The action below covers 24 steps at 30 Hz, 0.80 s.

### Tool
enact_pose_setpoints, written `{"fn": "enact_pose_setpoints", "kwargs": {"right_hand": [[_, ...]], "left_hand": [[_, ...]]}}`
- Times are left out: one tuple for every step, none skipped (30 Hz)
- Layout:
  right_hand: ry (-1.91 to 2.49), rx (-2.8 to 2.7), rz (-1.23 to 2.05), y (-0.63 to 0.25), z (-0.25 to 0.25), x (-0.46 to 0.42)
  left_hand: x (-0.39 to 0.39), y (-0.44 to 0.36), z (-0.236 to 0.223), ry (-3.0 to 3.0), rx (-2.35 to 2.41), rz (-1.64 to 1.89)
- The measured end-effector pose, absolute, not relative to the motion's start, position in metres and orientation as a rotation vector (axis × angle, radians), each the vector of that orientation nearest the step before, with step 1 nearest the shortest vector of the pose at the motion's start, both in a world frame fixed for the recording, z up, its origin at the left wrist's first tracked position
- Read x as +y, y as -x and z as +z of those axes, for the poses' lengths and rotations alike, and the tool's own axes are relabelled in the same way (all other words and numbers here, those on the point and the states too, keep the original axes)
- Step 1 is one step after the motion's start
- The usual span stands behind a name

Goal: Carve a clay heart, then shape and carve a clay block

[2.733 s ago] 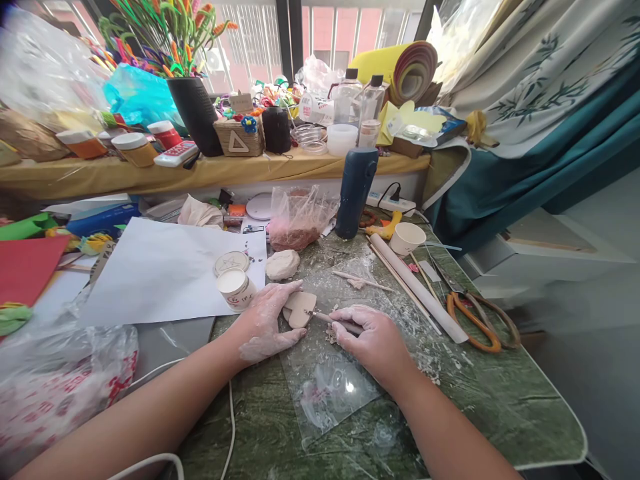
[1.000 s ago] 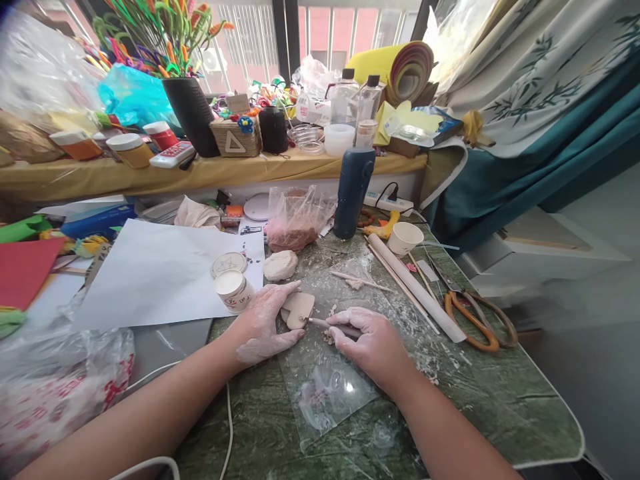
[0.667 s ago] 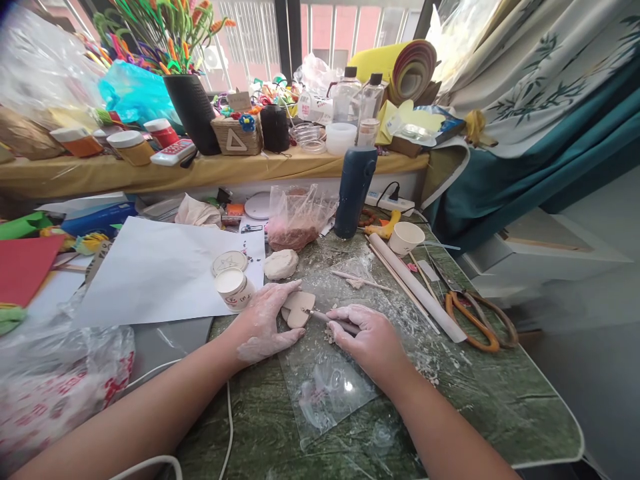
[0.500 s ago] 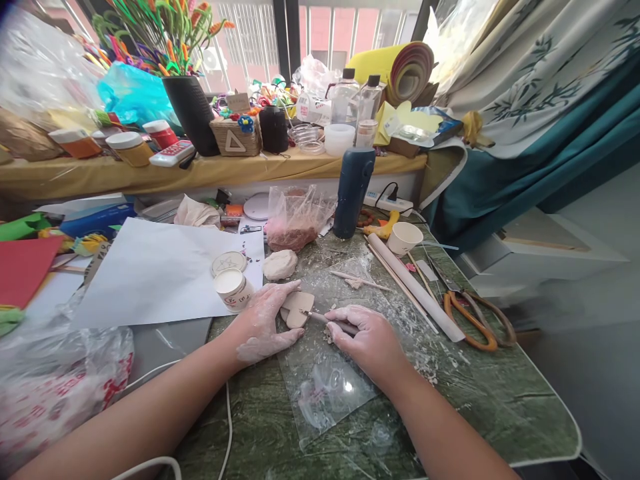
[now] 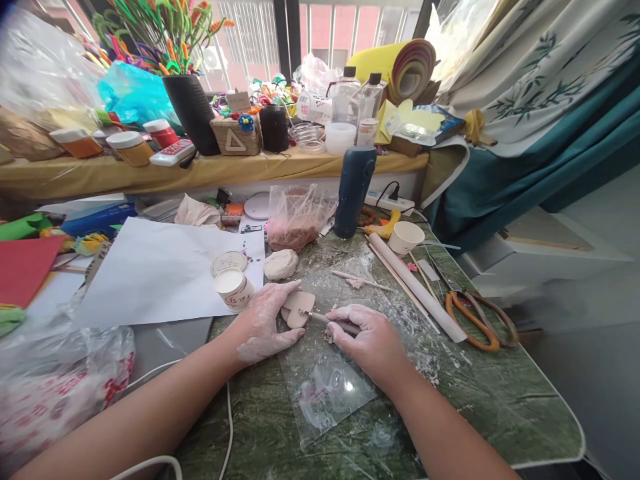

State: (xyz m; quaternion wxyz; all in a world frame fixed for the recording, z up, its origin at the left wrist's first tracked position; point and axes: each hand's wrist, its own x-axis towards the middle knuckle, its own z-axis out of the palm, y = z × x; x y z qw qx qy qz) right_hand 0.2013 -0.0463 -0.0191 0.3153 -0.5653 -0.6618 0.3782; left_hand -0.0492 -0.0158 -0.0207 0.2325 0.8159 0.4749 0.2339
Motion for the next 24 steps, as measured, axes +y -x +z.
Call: {"fn": "enact_pose_setpoints", "kwargs": {"right_hand": [[1.504,-1.722,0.994,-0.2,-0.019,-0.046],[1.516,-1.709,0.991,-0.199,-0.018,-0.047],[1.527,-1.703,0.991,-0.197,-0.017,-0.047],[1.538,-1.694,0.994,-0.196,-0.015,-0.047],[1.55,-1.679,1.002,-0.195,-0.014,-0.047],[1.562,-1.649,1.015,-0.195,-0.013,-0.048],[1.571,-1.606,1.04,-0.195,-0.012,-0.048],[1.569,-1.55,1.078,-0.197,-0.012,-0.047],[1.549,-1.484,1.126,-0.199,-0.013,-0.046],[1.513,-1.408,1.178,-0.201,-0.015,-0.045],[1.467,-1.333,1.233,-0.204,-0.018,-0.044],[1.419,-1.263,1.282,-0.207,-0.021,-0.042],[1.38,-1.204,1.322,-0.209,-0.025,-0.04],[1.357,-1.158,1.348,-0.211,-0.028,-0.039],[1.349,-1.134,1.362,-0.213,-0.031,-0.038],[1.354,-1.136,1.365,-0.213,-0.033,-0.039],[1.37,-1.163,1.355,-0.213,-0.033,-0.04],[1.394,-1.209,1.336,-0.212,-0.033,-0.041],[1.423,-1.268,1.32,-0.21,-0.032,-0.043],[1.456,-1.328,1.308,-0.208,-0.03,-0.045],[1.488,-1.377,1.298,-0.207,-0.029,-0.047],[1.515,-1.409,1.288,-0.205,-0.027,-0.049],[1.533,-1.426,1.276,-0.204,-0.025,-0.049],[1.544,-1.435,1.262,-0.202,-0.024,-0.05]], "left_hand": [[-0.016,0.049,-0.02,-2.243,1.303,0.646],[-0.016,0.049,-0.02,-2.244,1.304,0.646],[-0.016,0.049,-0.02,-2.247,1.306,0.642],[-0.016,0.049,-0.02,-2.25,1.308,0.634],[-0.016,0.049,-0.02,-2.252,1.31,0.626],[-0.016,0.049,-0.02,-2.253,1.313,0.615],[-0.016,0.049,-0.02,-2.252,1.317,0.602],[-0.016,0.048,-0.019,-2.249,1.322,0.589],[-0.016,0.048,-0.019,-2.246,1.326,0.579],[-0.016,0.048,-0.018,-2.245,1.328,0.572],[-0.016,0.048,-0.018,-2.244,1.329,0.568],[-0.015,0.048,-0.018,-2.243,1.327,0.567],[-0.015,0.048,-0.018,-2.243,1.323,0.567],[-0.015,0.048,-0.018,-2.244,1.319,0.569],[-0.015,0.048,-0.018,-2.244,1.317,0.572],[-0.015,0.048,-0.018,-2.245,1.315,0.579],[-0.016,0.048,-0.018,-2.248,1.313,0.587],[-0.016,0.048,-0.018,-2.251,1.315,0.597],[-0.016,0.048,-0.019,-2.254,1.317,0.604],[-0.017,0.047,-0.019,-2.257,1.32,0.608],[-0.017,0.047,-0.019,-2.26,1.322,0.611],[-0.018,0.047,-0.019,-2.262,1.323,0.614],[-0.018,0.047,-0.019,-2.263,1.324,0.617],[-0.018,0.047,-0.02,-2.266,1.322,0.623]]}}
